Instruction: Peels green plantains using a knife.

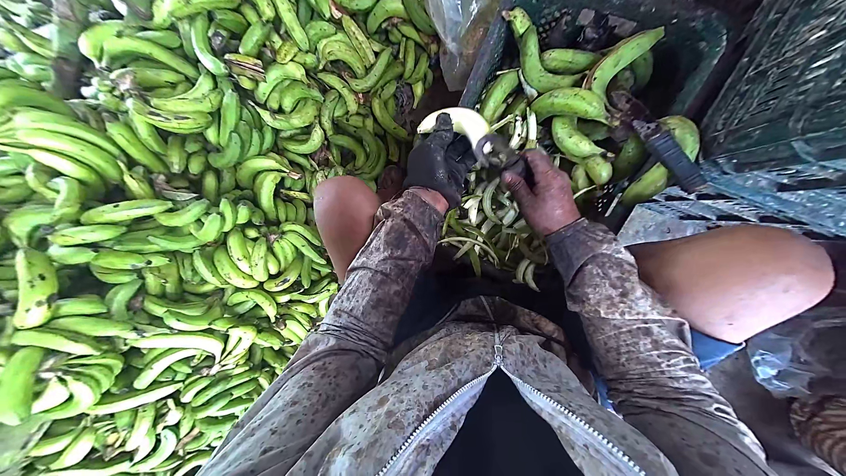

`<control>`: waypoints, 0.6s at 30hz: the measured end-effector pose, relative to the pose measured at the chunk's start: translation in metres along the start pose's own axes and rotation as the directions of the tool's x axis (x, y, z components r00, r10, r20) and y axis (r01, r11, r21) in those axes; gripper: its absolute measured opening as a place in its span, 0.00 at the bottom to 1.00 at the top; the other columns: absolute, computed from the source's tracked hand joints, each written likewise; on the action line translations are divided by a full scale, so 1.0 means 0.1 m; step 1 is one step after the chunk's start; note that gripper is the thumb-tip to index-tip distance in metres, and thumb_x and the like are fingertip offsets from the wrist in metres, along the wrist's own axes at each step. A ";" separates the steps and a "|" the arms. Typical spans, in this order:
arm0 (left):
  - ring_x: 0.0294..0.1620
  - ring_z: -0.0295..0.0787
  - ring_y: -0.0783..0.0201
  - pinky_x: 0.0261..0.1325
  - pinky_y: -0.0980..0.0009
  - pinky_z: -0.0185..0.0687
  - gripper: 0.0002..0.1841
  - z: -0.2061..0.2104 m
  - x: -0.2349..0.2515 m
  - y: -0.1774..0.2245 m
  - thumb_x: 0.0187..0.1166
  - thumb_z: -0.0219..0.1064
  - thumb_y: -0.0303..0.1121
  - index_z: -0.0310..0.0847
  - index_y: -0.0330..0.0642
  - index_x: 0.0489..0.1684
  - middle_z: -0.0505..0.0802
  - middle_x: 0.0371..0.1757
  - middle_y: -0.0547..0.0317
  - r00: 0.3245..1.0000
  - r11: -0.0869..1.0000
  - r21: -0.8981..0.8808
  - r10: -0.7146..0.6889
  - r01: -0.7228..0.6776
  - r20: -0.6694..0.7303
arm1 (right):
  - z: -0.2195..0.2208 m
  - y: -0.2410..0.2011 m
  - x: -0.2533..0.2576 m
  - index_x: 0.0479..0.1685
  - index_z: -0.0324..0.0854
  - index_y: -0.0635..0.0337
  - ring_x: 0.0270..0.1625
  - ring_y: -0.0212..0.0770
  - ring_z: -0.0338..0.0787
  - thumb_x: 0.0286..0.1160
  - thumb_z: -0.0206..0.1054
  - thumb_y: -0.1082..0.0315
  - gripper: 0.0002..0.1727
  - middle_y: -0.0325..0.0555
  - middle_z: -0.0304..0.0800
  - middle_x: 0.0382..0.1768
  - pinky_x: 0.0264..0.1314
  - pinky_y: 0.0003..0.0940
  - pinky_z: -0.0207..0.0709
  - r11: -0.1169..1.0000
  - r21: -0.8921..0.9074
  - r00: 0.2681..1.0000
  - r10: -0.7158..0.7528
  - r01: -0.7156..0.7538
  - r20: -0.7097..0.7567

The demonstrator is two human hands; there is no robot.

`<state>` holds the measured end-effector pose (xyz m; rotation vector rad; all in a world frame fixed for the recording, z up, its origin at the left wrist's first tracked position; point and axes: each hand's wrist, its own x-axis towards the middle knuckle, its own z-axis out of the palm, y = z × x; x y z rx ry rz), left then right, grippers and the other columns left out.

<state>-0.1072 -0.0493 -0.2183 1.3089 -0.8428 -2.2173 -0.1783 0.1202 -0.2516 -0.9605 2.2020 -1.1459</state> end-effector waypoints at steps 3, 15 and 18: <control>0.46 0.91 0.52 0.54 0.54 0.91 0.15 -0.01 -0.03 -0.03 0.94 0.50 0.38 0.67 0.37 0.66 0.88 0.48 0.45 0.996 0.996 -0.088 0.004 0.004 0.089 | -0.09 -0.05 0.04 0.65 0.79 0.65 0.51 0.45 0.91 0.88 0.60 0.51 0.24 0.56 0.90 0.50 0.61 0.45 0.83 0.999 0.043 0.998 -0.015 0.017 -0.053; 0.61 0.86 0.56 0.60 0.53 0.85 0.22 -0.03 0.07 0.03 0.93 0.48 0.51 0.69 0.51 0.76 0.86 0.62 0.52 0.998 0.991 -0.129 0.033 -0.025 0.057 | -0.05 0.02 -0.04 0.67 0.78 0.64 0.48 0.43 0.92 0.83 0.66 0.53 0.25 0.53 0.91 0.48 0.57 0.46 0.86 0.993 0.121 0.993 0.028 -0.013 -0.117; 0.63 0.86 0.55 0.62 0.52 0.85 0.24 -0.02 0.05 0.02 0.93 0.48 0.52 0.69 0.50 0.77 0.86 0.64 0.51 0.999 0.994 -0.109 0.011 -0.006 0.047 | 0.04 0.01 -0.05 0.66 0.79 0.62 0.54 0.53 0.92 0.85 0.66 0.51 0.24 0.57 0.91 0.51 0.63 0.57 0.83 0.998 0.032 0.999 0.053 -0.053 -0.002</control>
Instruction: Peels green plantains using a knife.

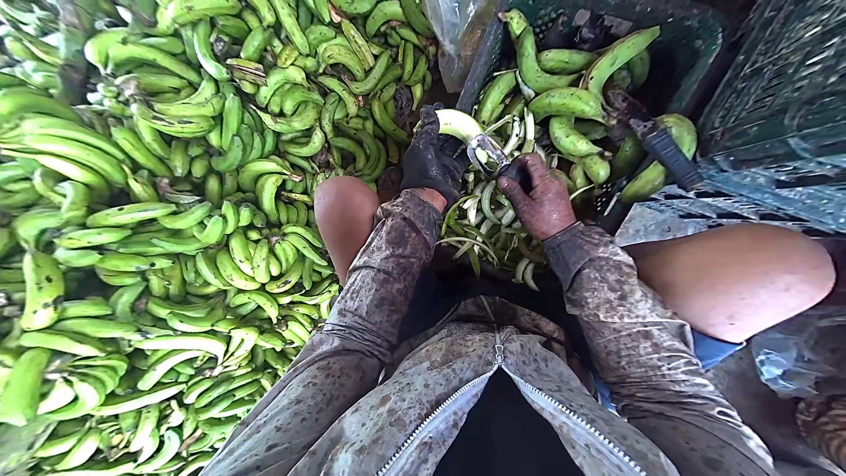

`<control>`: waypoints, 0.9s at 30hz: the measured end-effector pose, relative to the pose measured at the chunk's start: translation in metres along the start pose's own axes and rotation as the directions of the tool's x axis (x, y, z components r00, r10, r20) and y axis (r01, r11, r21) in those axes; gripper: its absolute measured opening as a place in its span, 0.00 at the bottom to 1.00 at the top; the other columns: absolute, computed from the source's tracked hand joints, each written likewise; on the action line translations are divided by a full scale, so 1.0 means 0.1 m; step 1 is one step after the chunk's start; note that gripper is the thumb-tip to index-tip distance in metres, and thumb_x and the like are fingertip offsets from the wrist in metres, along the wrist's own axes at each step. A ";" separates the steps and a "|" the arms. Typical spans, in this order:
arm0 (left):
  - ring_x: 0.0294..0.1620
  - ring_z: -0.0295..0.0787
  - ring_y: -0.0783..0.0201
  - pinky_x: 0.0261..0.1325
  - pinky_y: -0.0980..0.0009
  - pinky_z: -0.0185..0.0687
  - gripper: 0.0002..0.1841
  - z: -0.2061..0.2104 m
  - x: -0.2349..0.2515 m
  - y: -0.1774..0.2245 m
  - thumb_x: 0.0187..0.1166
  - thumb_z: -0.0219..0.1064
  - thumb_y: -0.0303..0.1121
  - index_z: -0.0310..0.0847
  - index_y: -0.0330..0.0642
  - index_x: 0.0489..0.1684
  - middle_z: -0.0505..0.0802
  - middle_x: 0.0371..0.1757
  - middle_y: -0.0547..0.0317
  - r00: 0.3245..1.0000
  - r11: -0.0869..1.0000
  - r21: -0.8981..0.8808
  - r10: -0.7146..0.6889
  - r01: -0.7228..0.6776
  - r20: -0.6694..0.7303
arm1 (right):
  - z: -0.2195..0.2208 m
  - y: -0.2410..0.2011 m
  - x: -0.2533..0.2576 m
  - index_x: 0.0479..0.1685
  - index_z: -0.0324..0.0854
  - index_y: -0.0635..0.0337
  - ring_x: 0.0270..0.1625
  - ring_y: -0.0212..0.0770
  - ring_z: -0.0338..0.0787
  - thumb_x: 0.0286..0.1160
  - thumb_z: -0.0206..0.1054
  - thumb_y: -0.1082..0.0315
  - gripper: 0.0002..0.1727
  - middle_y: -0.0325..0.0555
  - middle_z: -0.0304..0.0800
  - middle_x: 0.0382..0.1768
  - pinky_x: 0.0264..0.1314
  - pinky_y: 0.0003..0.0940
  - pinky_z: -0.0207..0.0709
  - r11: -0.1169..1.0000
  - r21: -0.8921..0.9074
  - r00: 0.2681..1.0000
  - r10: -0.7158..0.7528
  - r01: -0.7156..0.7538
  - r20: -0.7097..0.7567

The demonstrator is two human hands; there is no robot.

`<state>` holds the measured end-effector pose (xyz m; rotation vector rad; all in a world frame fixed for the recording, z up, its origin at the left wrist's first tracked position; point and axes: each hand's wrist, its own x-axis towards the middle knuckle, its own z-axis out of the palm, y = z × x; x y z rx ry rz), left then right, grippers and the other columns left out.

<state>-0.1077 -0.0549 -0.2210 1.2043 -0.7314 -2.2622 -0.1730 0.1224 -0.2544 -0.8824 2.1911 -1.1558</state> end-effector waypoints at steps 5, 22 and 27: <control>0.54 0.88 0.60 0.57 0.59 0.87 0.23 -0.06 0.06 -0.04 0.96 0.40 0.43 0.73 0.42 0.74 0.89 0.57 0.51 0.976 0.972 0.192 0.096 -0.134 0.196 | 0.00 -0.05 0.05 0.69 0.77 0.62 0.56 0.52 0.92 0.90 0.59 0.52 0.23 0.59 0.89 0.56 0.65 0.55 0.82 1.000 -0.011 1.000 0.021 -0.021 0.019; 0.63 0.87 0.56 0.71 0.53 0.80 0.42 -0.03 -0.27 0.08 0.64 0.84 0.37 0.68 0.38 0.81 0.88 0.64 0.44 0.634 0.016 0.824 -0.629 -0.567 0.449 | -0.34 0.07 0.11 0.65 0.83 0.63 0.60 0.54 0.92 0.91 0.56 0.51 0.24 0.60 0.92 0.56 0.69 0.57 0.79 0.991 -0.120 0.998 0.061 -0.058 0.026; 0.46 0.92 0.61 0.51 0.63 0.91 0.26 -0.17 -0.15 -0.13 0.83 0.68 0.38 0.73 0.42 0.80 0.92 0.54 0.49 0.747 0.492 0.846 -0.479 -0.206 0.460 | -0.39 0.13 0.06 0.65 0.82 0.63 0.56 0.48 0.92 0.90 0.58 0.49 0.25 0.57 0.92 0.54 0.66 0.48 0.81 0.991 -0.076 0.984 0.099 -0.111 -0.147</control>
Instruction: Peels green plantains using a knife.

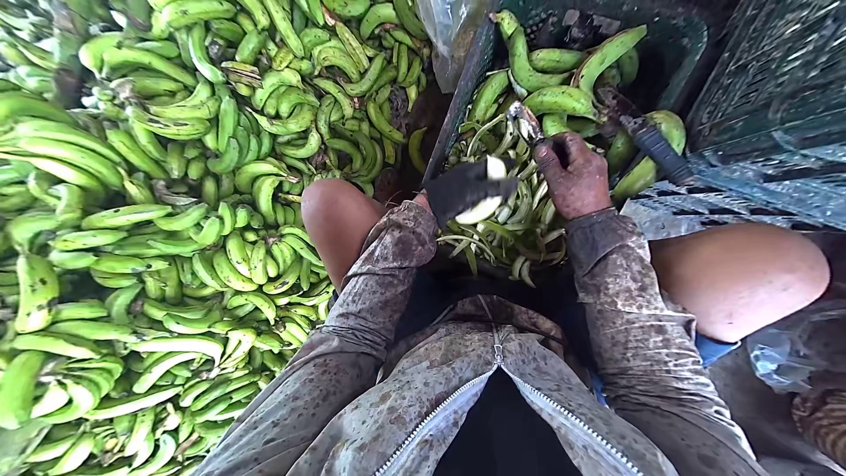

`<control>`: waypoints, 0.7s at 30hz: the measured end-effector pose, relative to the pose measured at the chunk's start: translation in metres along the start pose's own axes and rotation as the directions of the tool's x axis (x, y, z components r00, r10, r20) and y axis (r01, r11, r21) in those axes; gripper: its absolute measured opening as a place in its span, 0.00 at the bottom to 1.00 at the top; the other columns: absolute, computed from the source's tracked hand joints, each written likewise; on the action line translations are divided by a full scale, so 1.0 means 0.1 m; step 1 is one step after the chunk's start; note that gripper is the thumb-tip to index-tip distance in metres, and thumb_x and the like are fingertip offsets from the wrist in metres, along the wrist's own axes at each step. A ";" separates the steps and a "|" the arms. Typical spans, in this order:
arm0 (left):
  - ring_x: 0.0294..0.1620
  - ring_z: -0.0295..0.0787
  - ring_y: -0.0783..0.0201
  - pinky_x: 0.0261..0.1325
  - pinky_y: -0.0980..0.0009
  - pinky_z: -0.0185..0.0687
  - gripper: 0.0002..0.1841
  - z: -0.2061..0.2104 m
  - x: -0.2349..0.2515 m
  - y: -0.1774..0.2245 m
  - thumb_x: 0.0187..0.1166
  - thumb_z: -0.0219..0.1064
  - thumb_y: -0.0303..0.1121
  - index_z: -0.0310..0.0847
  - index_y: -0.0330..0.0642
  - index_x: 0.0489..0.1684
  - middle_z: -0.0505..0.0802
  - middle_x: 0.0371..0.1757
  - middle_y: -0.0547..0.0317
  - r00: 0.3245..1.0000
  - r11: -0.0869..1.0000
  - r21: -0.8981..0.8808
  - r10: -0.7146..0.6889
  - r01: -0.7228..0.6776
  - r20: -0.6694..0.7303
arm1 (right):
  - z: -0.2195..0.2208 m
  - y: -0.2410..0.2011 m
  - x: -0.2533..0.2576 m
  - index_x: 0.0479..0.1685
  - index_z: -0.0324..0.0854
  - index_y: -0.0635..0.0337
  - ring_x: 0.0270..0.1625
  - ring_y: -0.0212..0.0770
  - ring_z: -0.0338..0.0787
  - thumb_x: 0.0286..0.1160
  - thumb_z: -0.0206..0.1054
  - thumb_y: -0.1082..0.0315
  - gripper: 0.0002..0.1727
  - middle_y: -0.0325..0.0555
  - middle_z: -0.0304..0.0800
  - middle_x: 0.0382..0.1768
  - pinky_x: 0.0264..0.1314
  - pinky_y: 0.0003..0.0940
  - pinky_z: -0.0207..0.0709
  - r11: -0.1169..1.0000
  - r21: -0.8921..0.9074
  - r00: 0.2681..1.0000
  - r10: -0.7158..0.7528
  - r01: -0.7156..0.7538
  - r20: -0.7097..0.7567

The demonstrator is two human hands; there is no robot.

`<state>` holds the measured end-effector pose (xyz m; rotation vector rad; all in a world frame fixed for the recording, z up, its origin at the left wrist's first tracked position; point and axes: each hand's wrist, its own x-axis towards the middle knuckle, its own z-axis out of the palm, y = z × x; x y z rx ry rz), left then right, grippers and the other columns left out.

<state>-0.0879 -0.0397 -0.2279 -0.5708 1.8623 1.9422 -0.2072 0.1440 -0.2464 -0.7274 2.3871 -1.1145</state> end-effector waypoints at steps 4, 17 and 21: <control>0.27 0.84 0.59 0.30 0.60 0.87 0.29 -0.12 0.07 0.12 0.91 0.41 0.60 0.77 0.45 0.57 0.85 0.32 0.55 0.935 0.702 -0.687 -0.089 -0.186 -0.344 | 0.16 -0.01 -0.10 0.64 0.81 0.66 0.54 0.47 0.91 0.87 0.61 0.51 0.25 0.59 0.90 0.53 0.63 0.48 0.82 0.987 0.102 0.992 -0.128 0.126 0.010; 0.49 0.87 0.63 0.53 0.61 0.86 0.19 0.15 0.16 0.07 0.94 0.43 0.44 0.74 0.43 0.66 0.88 0.49 0.54 0.795 0.661 -0.606 -0.024 -0.442 -0.606 | 0.42 -0.23 -0.18 0.63 0.76 0.69 0.52 0.54 0.91 0.86 0.64 0.55 0.23 0.63 0.88 0.52 0.61 0.53 0.83 0.981 0.107 0.985 -0.169 0.164 0.034; 0.76 0.77 0.64 0.78 0.61 0.73 0.27 0.10 0.15 0.01 0.96 0.40 0.48 0.72 0.42 0.80 0.82 0.76 0.51 0.739 0.972 -0.195 -0.037 -0.129 -0.672 | 0.46 -0.25 -0.24 0.64 0.77 0.68 0.58 0.61 0.91 0.87 0.62 0.50 0.27 0.65 0.87 0.59 0.63 0.60 0.83 0.989 -0.042 0.989 -0.139 0.142 0.053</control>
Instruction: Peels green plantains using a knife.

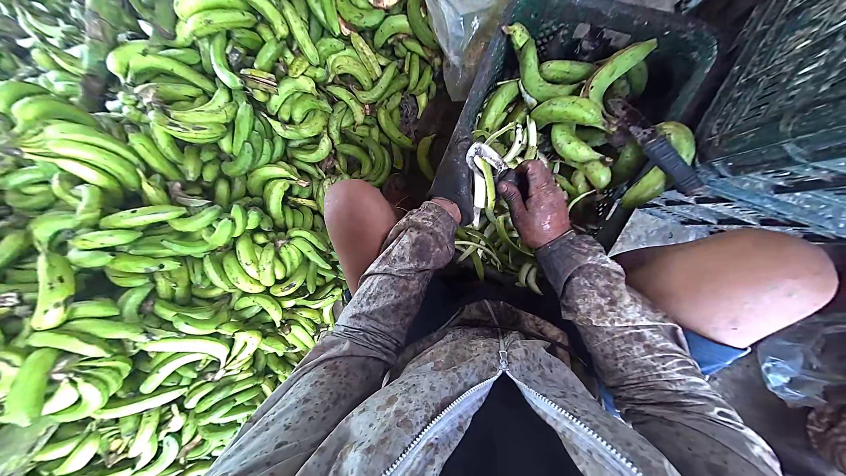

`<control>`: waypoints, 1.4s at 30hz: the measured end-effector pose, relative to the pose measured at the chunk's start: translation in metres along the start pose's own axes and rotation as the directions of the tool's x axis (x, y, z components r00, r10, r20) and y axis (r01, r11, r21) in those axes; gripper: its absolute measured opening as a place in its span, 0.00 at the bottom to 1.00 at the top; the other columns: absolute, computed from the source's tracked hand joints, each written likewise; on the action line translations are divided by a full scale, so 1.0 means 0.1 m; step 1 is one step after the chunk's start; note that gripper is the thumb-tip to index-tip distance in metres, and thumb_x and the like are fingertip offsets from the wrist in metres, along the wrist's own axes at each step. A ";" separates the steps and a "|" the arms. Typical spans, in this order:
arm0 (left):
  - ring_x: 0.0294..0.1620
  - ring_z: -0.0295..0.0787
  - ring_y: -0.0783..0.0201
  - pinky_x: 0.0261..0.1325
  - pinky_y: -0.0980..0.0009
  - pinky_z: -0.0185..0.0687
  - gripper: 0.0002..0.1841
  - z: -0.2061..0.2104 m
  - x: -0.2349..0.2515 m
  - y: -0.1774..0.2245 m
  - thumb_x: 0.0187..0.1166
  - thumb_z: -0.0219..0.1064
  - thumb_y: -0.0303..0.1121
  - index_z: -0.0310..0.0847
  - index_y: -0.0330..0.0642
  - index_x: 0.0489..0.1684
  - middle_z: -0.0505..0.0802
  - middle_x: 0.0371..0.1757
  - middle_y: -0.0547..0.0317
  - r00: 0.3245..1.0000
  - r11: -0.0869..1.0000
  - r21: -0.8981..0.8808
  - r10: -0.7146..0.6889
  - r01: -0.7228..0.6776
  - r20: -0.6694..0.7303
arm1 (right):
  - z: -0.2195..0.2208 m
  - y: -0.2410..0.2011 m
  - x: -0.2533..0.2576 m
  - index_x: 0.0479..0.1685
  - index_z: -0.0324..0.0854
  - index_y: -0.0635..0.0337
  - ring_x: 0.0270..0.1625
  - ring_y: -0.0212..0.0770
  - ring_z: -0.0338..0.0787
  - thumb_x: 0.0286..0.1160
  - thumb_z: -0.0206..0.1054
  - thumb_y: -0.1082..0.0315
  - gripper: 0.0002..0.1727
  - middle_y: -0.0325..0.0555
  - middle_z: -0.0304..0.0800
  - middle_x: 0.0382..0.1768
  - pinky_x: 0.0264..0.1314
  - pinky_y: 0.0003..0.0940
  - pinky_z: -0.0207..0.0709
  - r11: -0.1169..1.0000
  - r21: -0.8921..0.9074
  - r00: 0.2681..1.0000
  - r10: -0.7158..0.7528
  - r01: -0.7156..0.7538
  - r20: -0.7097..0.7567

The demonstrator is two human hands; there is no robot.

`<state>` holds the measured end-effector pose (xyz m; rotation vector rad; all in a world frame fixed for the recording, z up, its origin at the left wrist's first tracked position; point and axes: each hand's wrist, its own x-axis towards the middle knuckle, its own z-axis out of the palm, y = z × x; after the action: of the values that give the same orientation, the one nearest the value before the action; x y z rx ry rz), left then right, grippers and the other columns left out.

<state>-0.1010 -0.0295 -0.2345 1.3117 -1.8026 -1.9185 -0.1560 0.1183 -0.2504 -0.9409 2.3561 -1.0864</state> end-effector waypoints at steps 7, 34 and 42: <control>0.11 0.70 0.69 0.14 0.72 0.72 0.21 -0.01 -0.09 0.05 0.94 0.49 0.47 0.79 0.41 0.39 0.77 0.17 0.63 0.991 0.995 -0.083 0.058 -0.048 0.118 | -0.36 0.06 0.28 0.66 0.77 0.66 0.53 0.59 0.93 0.92 0.53 0.47 0.28 0.62 0.91 0.50 0.61 0.61 0.82 0.986 0.002 0.985 0.167 -0.167 -0.032; 0.48 0.90 0.61 0.54 0.59 0.87 0.22 -0.36 0.00 -0.05 0.90 0.57 0.49 0.80 0.51 0.76 0.92 0.56 0.51 0.996 0.974 0.216 0.081 -0.072 -0.033 | 0.38 0.17 0.75 0.61 0.85 0.63 0.66 0.64 0.88 0.76 0.72 0.44 0.30 0.65 0.90 0.58 0.70 0.69 0.75 0.886 -0.043 0.855 0.458 -0.462 0.242; 0.60 0.87 0.54 0.61 0.56 0.85 0.34 -0.31 -0.14 0.06 0.92 0.44 0.60 0.68 0.41 0.81 0.85 0.68 0.45 0.914 0.952 -0.156 -0.192 0.262 0.358 | -0.01 -0.14 0.21 0.43 0.78 0.54 0.13 0.31 0.71 0.89 0.55 0.58 0.12 0.36 0.75 0.17 0.16 0.28 0.72 0.213 0.887 0.877 0.360 -0.410 0.318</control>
<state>-0.0740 -0.0433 -0.2188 1.2284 -1.5882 -2.5148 -0.1652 0.0976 -0.2408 0.1174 1.2550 -1.8015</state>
